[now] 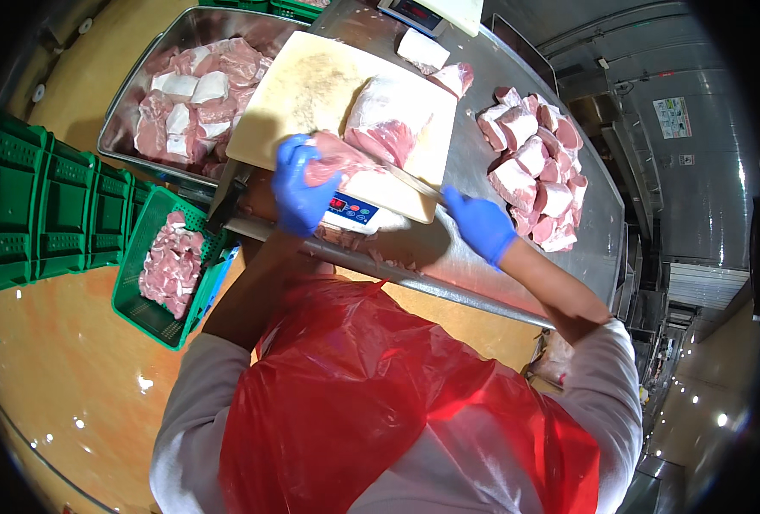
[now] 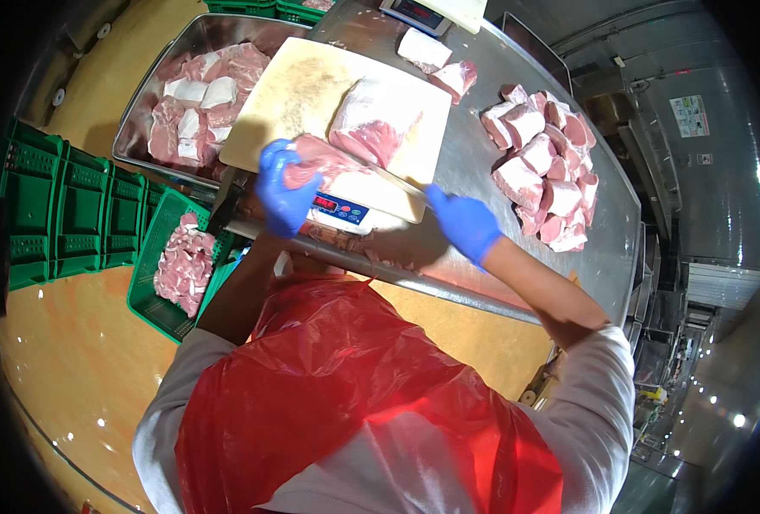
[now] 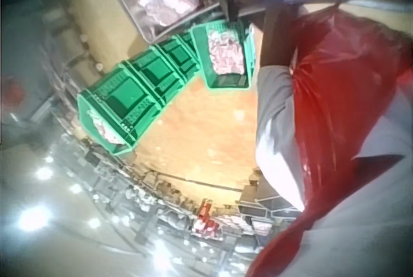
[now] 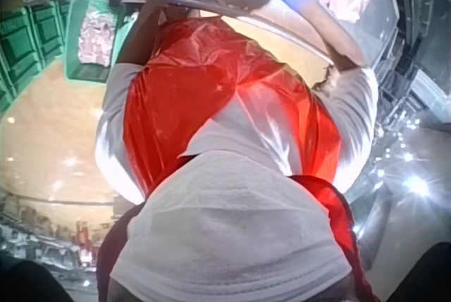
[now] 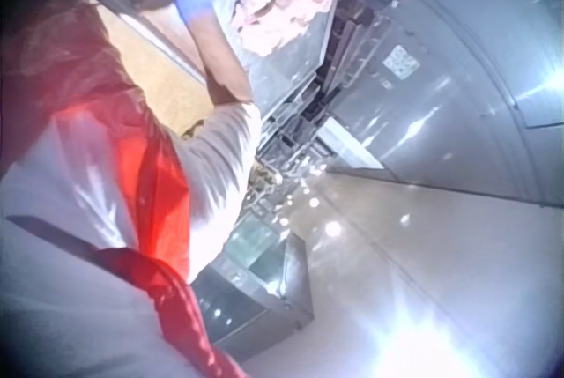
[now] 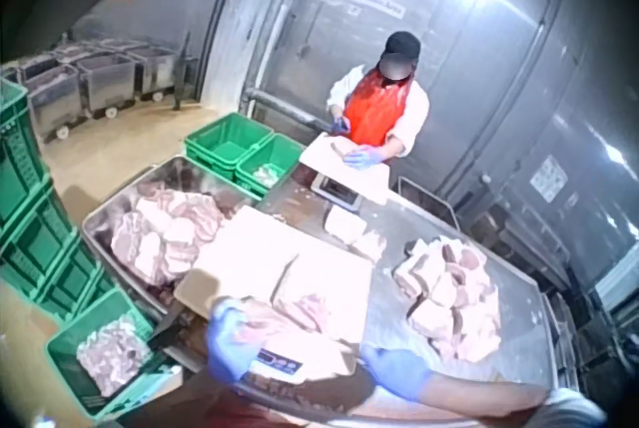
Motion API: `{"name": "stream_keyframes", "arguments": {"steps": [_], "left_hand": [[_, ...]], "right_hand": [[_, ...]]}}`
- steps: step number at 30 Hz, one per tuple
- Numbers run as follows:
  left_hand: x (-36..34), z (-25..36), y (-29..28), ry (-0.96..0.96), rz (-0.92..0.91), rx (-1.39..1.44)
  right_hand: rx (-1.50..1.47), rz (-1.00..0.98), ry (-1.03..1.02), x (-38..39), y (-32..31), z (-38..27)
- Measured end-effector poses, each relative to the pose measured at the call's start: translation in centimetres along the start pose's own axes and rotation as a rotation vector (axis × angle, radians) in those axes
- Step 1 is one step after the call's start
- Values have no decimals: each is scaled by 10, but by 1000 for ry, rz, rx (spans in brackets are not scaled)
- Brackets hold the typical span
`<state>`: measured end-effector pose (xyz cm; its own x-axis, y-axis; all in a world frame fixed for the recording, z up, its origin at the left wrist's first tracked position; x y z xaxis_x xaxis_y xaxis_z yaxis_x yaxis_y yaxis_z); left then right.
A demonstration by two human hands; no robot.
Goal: The person cuts large pieces of raw pork into smaller portions using a knife on a cutting board. The cut pieces are placed into a green crate. The person wears blue gloves and a red apron while working at a stainless steel table.
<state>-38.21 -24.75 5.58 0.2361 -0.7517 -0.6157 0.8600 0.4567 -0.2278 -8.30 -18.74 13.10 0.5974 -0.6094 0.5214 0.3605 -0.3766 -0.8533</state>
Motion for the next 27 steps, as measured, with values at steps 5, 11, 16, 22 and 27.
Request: {"name": "stream_keyframes", "arguments": {"steps": [5, 11, 16, 22, 27], "left_hand": [[44, -32, -108, -194, 352, -42], [136, -85, -303, -699, 69, -689], [25, -83, -229, -512, -577, -821], [-117, -31, 62, -256, -760, -556], [-157, -3, 147, -420, -1108, -750]], "right_hand": [[70, -142, 187, 96, 30, 68], [-539, 612, 274, 92, 117, 12], [-806, 705, 390, 52, 118, -22], [-692, 884, 216, 31, 53, -15], [-708, 869, 283, 55, 43, -18]]}}
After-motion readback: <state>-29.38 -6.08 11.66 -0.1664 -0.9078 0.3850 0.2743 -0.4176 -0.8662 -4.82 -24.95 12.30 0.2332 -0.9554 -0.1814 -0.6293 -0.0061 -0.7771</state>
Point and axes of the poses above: each hand's wrist, its own x-axis away from the middle knuckle, its own y-axis out of the palm, z = x × y, the point moved 4 cm from there along -x, towards the middle knuckle, and after that the axes turned 15 degrees about -z, right-handed, at the moved point
